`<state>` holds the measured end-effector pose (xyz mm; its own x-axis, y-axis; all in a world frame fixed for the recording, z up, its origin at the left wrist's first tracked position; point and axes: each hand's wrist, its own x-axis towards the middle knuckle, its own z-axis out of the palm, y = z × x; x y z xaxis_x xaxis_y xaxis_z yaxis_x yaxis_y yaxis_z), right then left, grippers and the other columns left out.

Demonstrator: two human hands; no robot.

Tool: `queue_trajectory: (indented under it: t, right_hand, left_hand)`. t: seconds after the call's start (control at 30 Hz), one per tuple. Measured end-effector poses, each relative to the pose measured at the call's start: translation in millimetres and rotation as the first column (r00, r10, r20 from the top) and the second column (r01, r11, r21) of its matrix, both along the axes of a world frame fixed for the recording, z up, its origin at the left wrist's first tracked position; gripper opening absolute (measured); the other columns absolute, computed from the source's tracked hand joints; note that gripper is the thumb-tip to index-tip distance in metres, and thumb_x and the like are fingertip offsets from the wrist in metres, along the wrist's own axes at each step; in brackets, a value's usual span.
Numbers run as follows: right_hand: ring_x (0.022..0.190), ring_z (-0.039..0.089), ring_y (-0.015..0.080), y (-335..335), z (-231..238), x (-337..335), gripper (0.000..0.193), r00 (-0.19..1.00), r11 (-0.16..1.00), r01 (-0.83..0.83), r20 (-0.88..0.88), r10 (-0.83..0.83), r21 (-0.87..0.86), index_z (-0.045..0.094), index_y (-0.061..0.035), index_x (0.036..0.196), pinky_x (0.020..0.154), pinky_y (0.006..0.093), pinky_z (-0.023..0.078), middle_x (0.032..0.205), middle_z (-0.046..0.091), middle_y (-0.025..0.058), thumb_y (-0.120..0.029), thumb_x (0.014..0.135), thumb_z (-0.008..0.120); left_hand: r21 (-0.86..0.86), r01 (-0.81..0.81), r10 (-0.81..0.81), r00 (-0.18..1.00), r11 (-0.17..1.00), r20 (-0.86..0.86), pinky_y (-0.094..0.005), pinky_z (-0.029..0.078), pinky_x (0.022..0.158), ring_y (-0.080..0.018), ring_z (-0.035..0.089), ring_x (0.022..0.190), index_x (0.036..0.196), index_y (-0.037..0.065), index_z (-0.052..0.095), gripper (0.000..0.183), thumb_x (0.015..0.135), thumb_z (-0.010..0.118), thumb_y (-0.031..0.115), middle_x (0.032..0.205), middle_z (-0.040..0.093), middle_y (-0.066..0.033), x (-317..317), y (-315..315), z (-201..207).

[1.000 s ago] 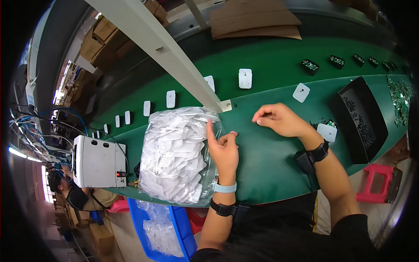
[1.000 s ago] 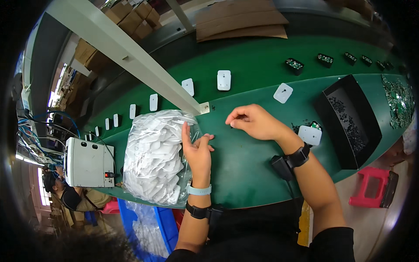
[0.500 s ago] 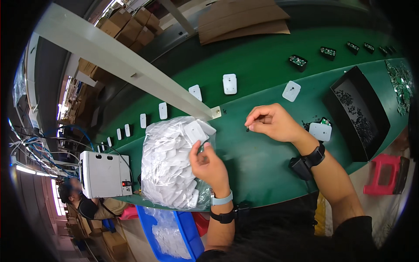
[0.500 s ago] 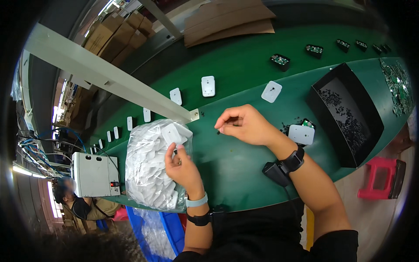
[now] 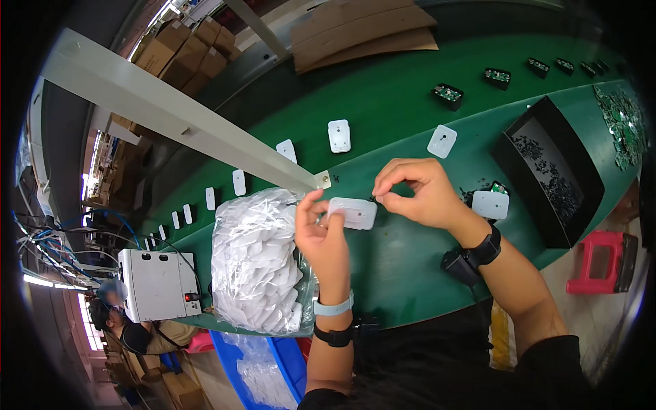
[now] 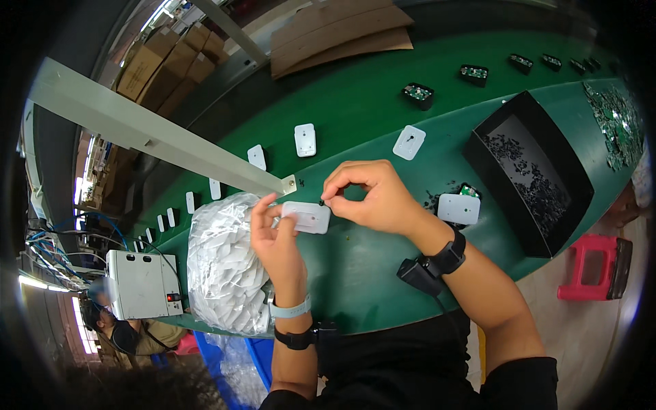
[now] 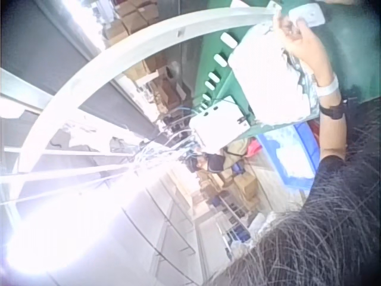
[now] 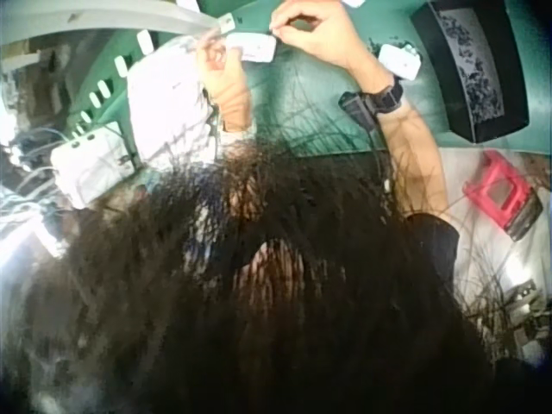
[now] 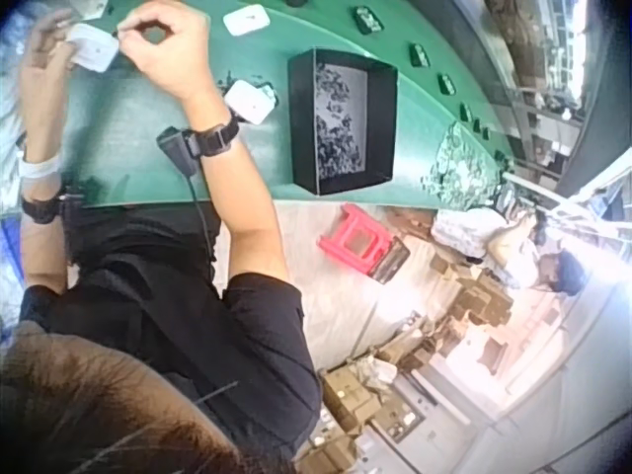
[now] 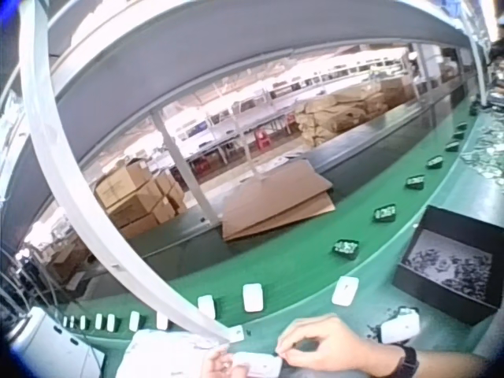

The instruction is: The person assembles small electronic devices by inserting circuit boards into white plastic casings. They pick up a casing, insert a green circuit board, and then secure the assembly with a black cover. The process is repeated for multiple units on a green workbench.

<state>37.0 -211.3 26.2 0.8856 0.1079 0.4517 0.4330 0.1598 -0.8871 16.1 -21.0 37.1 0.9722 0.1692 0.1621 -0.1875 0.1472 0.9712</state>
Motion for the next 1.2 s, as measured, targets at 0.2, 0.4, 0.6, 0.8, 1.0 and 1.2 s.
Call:
queue_trajectory:
  t: [0.2, 0.4, 0.6, 0.8, 1.0, 1.2]
  right_hand:
    - [0.085, 0.071, 0.0214, 13, -3, -2, 0.015, 0.981, 0.991, 0.119, 0.162, -0.107, -0.065, 0.072, -0.0029, 0.086, 0.077, 0.0324, 0.057, 0.087, 0.075, 0.0084, 0.008, 0.075, 0.073]
    - [0.08, 0.071, 0.0237, 17, -7, -1, 0.012, 0.924, 0.95, 0.237, 0.348, -0.156, -0.204, 0.073, -0.0032, 0.084, 0.072, 0.0319, 0.058, 0.084, 0.074, 0.0084, 0.004, 0.074, 0.074]
    - [0.08, 0.07, 0.0221, 15, 2, -5, 0.013, 0.963, 0.961, 0.136, 0.258, -0.072, -0.24, 0.075, -0.0028, 0.089, 0.071, 0.0304, 0.057, 0.086, 0.073, 0.0087, 0.002, 0.077, 0.075]
    - [0.08, 0.067, 0.0183, 0, 11, -5, 0.01, 0.968, 0.957, -0.239, -0.113, 0.223, -0.162, 0.075, -0.0014, 0.095, 0.074, 0.0296, 0.054, 0.09, 0.071, 0.007, -0.002, 0.085, 0.073]
    - [0.07, 0.061, 0.0153, -11, 15, -3, 0.008, 0.968, 0.901, -0.245, -0.043, 0.246, -0.357, 0.072, -0.0003, 0.091, 0.065, 0.029, 0.051, 0.083, 0.067, 0.0065, -0.008, 0.088, 0.072]
    - [0.072, 0.061, 0.0153, -12, 14, -1, 0.004, 0.998, 0.892, -0.062, -0.049, 0.044, -0.448, 0.068, -0.0006, 0.091, 0.066, 0.0281, 0.05, 0.085, 0.066, 0.0057, -0.002, 0.087, 0.07]
  left_hand:
    - [0.019, 0.218, -0.216, 0.975, 0.976, -0.055, -0.0228, 0.046, 0.082, -0.0104, 0.059, 0.093, 0.104, -0.004, 0.073, 0.019, 0.093, 0.057, -0.006, 0.103, 0.063, -0.0054, 3, 8, -30]
    - [-0.185, 0.282, -0.307, 0.943, 0.942, -0.13, -0.0227, 0.044, 0.078, -0.01, 0.057, 0.091, 0.103, -0.004, 0.073, 0.012, 0.096, 0.064, -0.002, 0.102, 0.062, -0.0039, -2, 3, -23]
    - [0.017, 0.297, -0.295, 0.954, 0.955, -0.056, -0.0222, 0.044, 0.076, -0.009, 0.055, 0.09, 0.102, -0.003, 0.073, 0.009, 0.095, 0.069, 0.002, 0.103, 0.061, -0.0027, -3, 9, -28]
    - [-0.014, 0.516, -0.515, 0.852, 0.856, -0.096, -0.0224, 0.043, 0.074, -0.0092, 0.055, 0.087, 0.1, -0.003, 0.073, 0.01, 0.097, 0.068, 0.006, 0.099, 0.06, -0.0024, -3, 14, -16]
    - [-0.017, 0.598, -0.587, 0.78, 0.801, -0.217, -0.0233, 0.043, 0.079, -0.0093, 0.055, 0.091, 0.101, -0.002, 0.072, 0.012, 0.099, 0.065, 0.007, 0.101, 0.061, -0.0017, -2, 16, -16]
    - [-0.218, 0.451, -0.492, 0.847, 0.865, -0.2, -0.024, 0.046, 0.087, -0.0114, 0.058, 0.1, 0.113, -0.004, 0.072, 0.019, 0.1, 0.062, 0.005, 0.111, 0.06, -0.0019, -1, 10, -12]
